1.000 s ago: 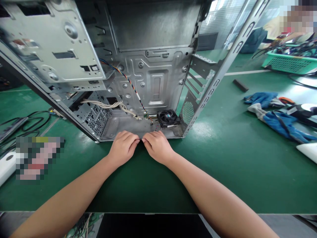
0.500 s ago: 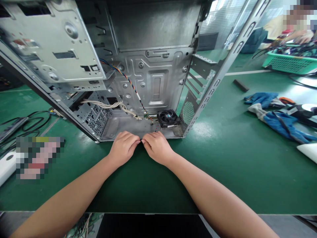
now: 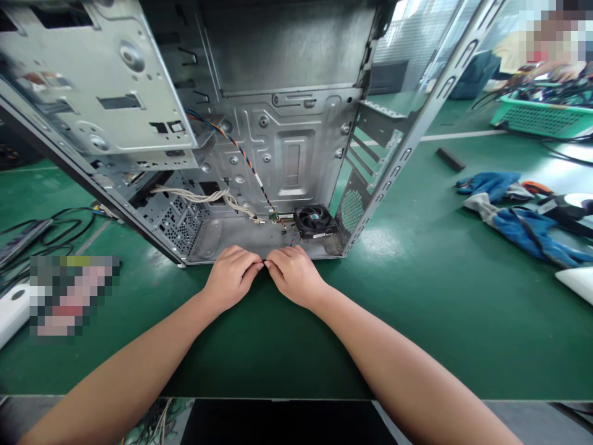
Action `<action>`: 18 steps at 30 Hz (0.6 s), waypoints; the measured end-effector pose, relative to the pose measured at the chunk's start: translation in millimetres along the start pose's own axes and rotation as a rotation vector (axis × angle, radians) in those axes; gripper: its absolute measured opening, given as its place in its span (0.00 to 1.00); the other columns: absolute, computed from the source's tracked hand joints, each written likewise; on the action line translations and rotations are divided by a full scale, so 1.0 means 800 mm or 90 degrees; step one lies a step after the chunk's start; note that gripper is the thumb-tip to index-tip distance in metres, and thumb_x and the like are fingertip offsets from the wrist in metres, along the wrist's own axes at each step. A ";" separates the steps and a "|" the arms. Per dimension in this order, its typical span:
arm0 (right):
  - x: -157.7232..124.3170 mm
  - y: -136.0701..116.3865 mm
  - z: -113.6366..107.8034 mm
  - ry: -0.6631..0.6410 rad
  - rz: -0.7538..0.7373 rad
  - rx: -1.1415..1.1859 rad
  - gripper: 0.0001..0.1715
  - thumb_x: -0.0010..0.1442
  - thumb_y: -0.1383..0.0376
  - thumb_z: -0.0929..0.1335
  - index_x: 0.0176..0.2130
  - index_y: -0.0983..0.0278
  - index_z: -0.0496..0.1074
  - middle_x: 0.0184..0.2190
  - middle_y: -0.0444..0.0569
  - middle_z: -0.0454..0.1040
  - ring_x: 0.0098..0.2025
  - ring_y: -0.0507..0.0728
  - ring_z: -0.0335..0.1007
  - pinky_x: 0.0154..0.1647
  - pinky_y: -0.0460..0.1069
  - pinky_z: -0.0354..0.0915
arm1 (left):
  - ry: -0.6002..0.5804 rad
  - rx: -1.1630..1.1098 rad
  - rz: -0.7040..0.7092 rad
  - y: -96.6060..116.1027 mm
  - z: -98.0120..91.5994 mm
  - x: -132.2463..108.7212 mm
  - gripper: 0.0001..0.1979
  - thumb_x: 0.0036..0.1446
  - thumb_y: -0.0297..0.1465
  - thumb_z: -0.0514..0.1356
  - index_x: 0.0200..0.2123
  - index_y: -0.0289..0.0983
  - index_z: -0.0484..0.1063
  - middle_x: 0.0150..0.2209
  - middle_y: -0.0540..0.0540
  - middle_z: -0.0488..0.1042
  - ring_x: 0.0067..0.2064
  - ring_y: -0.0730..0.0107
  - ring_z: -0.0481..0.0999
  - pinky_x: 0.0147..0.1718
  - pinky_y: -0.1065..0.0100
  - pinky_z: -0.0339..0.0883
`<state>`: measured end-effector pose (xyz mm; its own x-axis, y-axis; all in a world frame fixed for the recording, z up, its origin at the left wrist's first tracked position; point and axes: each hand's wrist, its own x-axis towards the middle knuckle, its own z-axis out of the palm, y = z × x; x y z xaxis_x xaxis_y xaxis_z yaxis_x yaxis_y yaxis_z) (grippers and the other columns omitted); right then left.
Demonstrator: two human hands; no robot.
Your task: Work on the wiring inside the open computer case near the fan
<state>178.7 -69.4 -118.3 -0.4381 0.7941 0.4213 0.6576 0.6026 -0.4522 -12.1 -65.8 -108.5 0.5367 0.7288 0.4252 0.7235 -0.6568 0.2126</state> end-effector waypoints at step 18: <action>0.000 0.003 0.003 0.000 -0.002 -0.010 0.12 0.66 0.66 0.59 0.33 0.63 0.67 0.27 0.47 0.71 0.33 0.55 0.67 0.38 0.50 0.54 | -0.005 -0.018 -0.003 0.000 0.001 0.000 0.11 0.66 0.33 0.51 0.34 0.38 0.70 0.31 0.48 0.74 0.36 0.66 0.69 0.38 0.63 0.61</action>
<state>178.8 -67.9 -121.3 -0.4396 0.7923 0.4231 0.6659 0.6036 -0.4385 -11.7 -65.5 -109.2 0.5371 0.7331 0.4172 0.7129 -0.6589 0.2399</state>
